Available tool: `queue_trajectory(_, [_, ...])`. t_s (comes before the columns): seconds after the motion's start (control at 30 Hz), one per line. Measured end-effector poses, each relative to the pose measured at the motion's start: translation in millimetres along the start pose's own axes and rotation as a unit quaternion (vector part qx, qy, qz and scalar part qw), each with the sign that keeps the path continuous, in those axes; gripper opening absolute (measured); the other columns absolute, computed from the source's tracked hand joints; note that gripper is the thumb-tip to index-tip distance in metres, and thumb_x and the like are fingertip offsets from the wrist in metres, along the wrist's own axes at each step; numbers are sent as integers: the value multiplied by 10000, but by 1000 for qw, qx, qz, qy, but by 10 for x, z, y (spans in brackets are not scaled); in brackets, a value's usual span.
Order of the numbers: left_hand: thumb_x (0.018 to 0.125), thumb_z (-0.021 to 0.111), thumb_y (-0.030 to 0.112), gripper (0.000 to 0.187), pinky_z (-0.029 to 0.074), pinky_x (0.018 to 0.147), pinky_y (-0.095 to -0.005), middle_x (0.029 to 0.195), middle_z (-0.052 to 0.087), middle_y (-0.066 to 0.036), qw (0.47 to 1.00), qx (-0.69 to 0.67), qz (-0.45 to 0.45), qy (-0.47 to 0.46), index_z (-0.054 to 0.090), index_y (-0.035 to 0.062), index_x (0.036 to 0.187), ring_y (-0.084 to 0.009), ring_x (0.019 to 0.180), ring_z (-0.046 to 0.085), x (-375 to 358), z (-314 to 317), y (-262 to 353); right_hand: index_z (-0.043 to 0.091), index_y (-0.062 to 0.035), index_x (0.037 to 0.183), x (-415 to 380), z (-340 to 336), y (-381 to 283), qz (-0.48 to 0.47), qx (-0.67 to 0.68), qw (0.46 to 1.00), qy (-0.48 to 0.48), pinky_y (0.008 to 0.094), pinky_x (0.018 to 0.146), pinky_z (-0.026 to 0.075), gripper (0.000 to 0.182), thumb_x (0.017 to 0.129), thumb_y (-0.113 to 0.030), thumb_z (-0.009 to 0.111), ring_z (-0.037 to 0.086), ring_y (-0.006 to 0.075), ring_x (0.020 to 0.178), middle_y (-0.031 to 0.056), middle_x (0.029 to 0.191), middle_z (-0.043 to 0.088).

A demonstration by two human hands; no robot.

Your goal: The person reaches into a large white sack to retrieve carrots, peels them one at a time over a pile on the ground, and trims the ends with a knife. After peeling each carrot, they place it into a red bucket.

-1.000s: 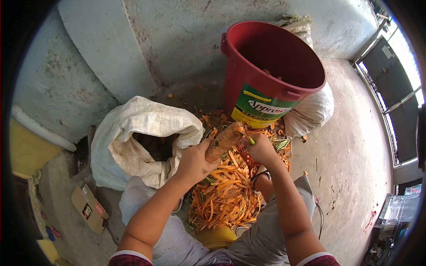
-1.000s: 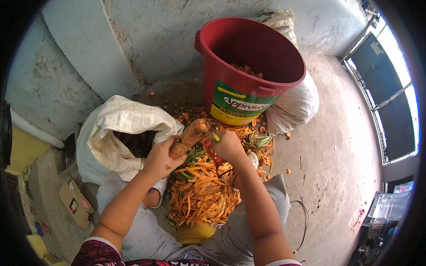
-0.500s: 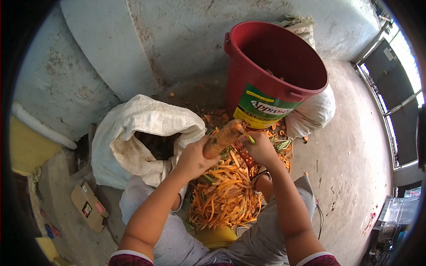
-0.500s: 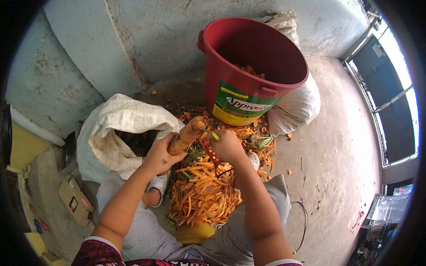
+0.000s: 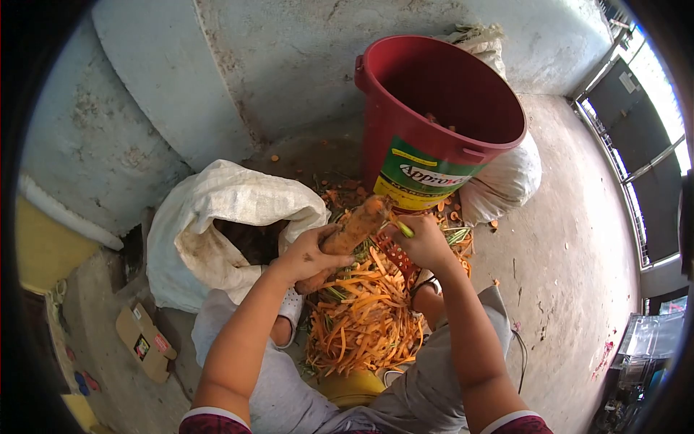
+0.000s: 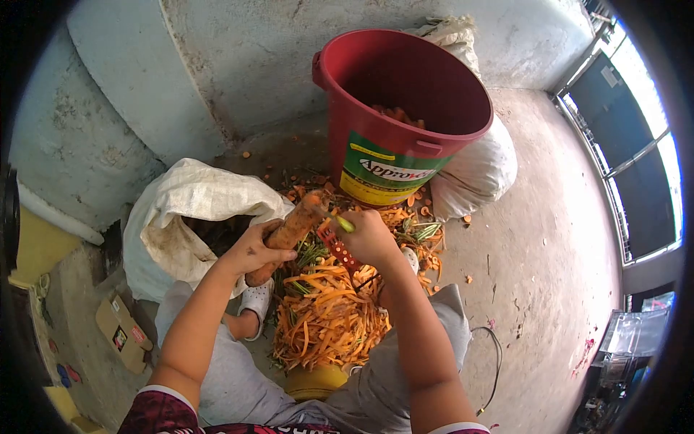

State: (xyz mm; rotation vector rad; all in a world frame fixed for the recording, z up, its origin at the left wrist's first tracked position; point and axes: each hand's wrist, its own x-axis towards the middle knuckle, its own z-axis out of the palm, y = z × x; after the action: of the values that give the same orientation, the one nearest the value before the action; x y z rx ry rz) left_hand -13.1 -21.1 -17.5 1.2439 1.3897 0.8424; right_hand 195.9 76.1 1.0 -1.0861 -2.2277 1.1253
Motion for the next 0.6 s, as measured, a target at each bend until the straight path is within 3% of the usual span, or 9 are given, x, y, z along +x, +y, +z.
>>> queue_trajectory(0.1, [654,711,219,482,447,657,-242,889,559,-113,980,-167,-63,86,505,-38,1007,-134,733,552,10,-87,-39,619,-11,811,-40,-120,42,38,118,992,34,328,509,401,171,769,-164,556,512,178,514,116,567,561])
queue_trajectory(0.17, [661,705,202,434,442,608,-234,836,552,-92,984,-154,-23,85,510,-29,972,-112,683,538,-20,-145,-6,622,-12,820,-41,-251,-2,70,130,985,87,313,508,396,159,762,-146,559,490,141,517,92,572,564])
queue_trajectory(0.2, [664,701,193,410,440,583,-229,810,548,-82,986,-146,-3,82,512,-25,955,-102,658,531,-25,-164,39,617,-6,806,-42,-275,-54,81,101,990,64,315,511,396,159,760,-147,561,486,148,515,96,575,563])
queue_trajectory(0.27, [667,698,201,443,434,629,-238,813,551,-68,992,-114,-16,42,506,-26,996,-102,697,524,-34,-131,44,607,7,778,-68,-267,-128,106,43,993,16,318,516,396,164,755,-150,566,479,164,512,106,581,559])
queue_trajectory(0.3, [668,697,205,453,432,644,-242,819,552,-63,995,-91,-9,33,505,-25,1008,-105,708,524,-10,-124,12,590,20,742,-59,-201,-87,35,-5,999,35,325,515,396,182,758,-159,566,484,189,503,122,573,544])
queue_trajectory(0.43, [654,707,254,568,414,750,-263,914,561,-73,997,-75,-15,12,479,-27,1092,-136,817,525,-10,-64,30,583,24,733,-42,-89,-27,26,5,1000,6,337,523,398,216,763,-190,571,488,222,500,135,554,520])
queue_trajectory(0.53, [645,714,269,628,394,810,-269,993,551,-104,998,-53,-12,-12,454,-42,1125,-159,903,518,6,-37,10,591,23,782,-24,-83,-72,73,-19,997,-16,330,590,410,220,765,-196,571,513,225,569,163,657,568])
queue_trajectory(0.6, [638,718,286,673,380,843,-273,1034,540,-127,999,-35,-14,-24,434,-56,1143,-176,953,507,12,-26,4,585,20,755,-7,-36,-31,30,-13,999,2,346,555,405,226,771,-204,567,494,249,528,159,595,536])
